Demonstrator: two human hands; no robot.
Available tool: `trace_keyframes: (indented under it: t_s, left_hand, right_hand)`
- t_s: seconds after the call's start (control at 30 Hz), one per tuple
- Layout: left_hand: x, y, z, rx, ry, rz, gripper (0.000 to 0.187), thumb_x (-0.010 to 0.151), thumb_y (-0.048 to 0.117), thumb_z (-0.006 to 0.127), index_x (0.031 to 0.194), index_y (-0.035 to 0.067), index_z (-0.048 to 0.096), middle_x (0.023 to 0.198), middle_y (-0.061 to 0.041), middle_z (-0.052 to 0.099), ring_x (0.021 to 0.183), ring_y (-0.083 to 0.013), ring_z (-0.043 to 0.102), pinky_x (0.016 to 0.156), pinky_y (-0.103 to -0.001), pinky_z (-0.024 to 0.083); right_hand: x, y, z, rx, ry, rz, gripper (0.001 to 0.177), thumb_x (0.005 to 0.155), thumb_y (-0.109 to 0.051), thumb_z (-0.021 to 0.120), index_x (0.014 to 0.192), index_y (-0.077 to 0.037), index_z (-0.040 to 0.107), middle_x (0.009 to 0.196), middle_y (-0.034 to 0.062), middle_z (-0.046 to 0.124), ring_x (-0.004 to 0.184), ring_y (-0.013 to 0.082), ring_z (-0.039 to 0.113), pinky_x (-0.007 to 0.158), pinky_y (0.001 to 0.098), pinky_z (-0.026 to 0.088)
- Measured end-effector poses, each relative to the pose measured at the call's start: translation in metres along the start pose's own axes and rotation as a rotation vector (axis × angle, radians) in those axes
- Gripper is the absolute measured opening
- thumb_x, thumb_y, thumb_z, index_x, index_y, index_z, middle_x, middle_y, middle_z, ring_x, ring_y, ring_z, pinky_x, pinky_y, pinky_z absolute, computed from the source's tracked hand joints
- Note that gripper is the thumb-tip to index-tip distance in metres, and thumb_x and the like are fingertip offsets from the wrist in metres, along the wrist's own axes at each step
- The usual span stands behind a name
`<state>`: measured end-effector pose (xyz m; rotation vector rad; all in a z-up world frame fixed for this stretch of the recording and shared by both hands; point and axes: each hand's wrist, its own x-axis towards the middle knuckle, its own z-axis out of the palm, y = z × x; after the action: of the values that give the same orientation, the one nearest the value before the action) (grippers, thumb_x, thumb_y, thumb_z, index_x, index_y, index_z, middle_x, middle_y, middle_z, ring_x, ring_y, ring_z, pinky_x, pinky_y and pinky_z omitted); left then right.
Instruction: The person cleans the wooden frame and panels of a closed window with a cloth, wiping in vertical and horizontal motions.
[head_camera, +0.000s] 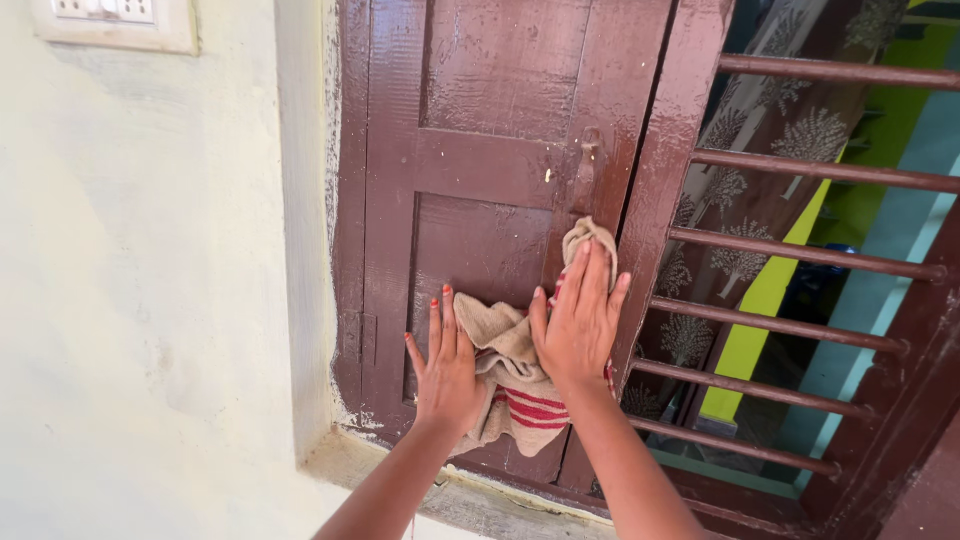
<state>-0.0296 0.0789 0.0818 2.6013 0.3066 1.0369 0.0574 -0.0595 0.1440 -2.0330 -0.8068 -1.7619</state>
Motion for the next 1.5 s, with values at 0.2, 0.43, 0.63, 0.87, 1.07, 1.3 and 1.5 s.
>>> trace_keyframes:
  t_s: [0.2,0.43,0.63,0.87,1.07,1.3,1.5]
  left_hand:
    - [0.044,0.023,-0.035,-0.137,0.202,0.207,0.101,0.063,0.018,0.071,0.153,-0.005,0.030,0.171,-0.011,0.000,0.157,-0.0351,-0.002,0.118,-0.071,-0.003]
    - [0.068,0.032,-0.075,-0.158,0.227,0.505,0.086,0.066,0.060,0.080,0.128,0.006,0.054,0.169,-0.008,0.015,0.155,-0.0437,0.012,0.122,-0.069,0.001]
    - [0.113,0.031,-0.047,-0.350,0.658,0.473,0.073,0.091,0.044,0.072,0.142,0.002,0.041,0.172,-0.021,0.014,0.158,-0.0494,0.017,0.129,-0.067,0.014]
    - [0.129,0.037,-0.008,-0.246,0.694,0.368,0.089,0.095,0.050,0.066,0.162,0.006,0.027,0.175,-0.014,0.009,0.163,-0.0401,0.004,0.131,-0.060,0.013]
    - [0.132,0.031,-0.003,-0.209,0.732,0.396,0.089,0.093,0.062,0.055,0.159,0.008,0.032,0.173,-0.012,0.014,0.161,-0.0365,0.009,0.130,-0.057,0.016]
    - [0.129,0.029,-0.004,-0.215,0.735,0.410,0.069,0.104,0.038,0.053,0.163,0.009,0.032,0.175,-0.012,0.014,0.164,-0.0366,0.010,0.133,-0.057,0.018]
    - [0.134,0.025,0.000,-0.199,0.711,0.391,0.062,0.104,0.028,0.051,0.161,0.009,0.038,0.175,-0.010,0.016,0.163,-0.0356,0.013,0.131,-0.057,0.023]
  right_hand:
    - [0.086,0.028,-0.015,0.264,0.217,-0.137,0.084,0.087,-0.015,0.053,0.159,0.014,0.022,0.162,0.0348,0.032,0.154,0.0463,0.031,0.131,0.0575,0.014]
    - [0.150,0.055,-0.041,0.418,0.193,-0.459,0.050,0.081,0.004,0.052,0.129,-0.002,0.063,0.131,0.0192,0.061,0.131,0.0394,0.056,0.128,0.0559,0.031]
    - [0.158,0.055,-0.035,0.321,0.261,-0.737,0.023,0.082,0.010,0.064,0.101,-0.003,0.070,0.100,0.0115,0.062,0.106,0.0322,0.063,0.108,0.0490,0.046]
    - [0.161,0.031,-0.012,0.139,0.277,-0.575,0.013,0.084,0.001,0.069,0.086,-0.011,0.071,0.089,0.0035,0.064,0.093,0.0251,0.063,0.094,0.0423,0.047]
    - [0.119,0.015,-0.017,0.073,0.260,-0.703,0.016,0.078,-0.005,0.070,0.093,-0.005,0.072,0.096,0.0064,0.066,0.095,0.0244,0.064,0.103,0.0436,0.049]
    - [0.083,0.001,-0.019,0.118,0.202,-0.542,0.039,0.081,-0.006,0.064,0.118,0.001,0.071,0.121,0.0122,0.067,0.113,0.0255,0.066,0.116,0.0462,0.043]
    - [0.072,-0.004,-0.025,0.214,0.119,-0.495,0.051,0.082,-0.019,0.064,0.127,0.004,0.065,0.129,0.0183,0.062,0.116,0.0322,0.063,0.120,0.0494,0.039]
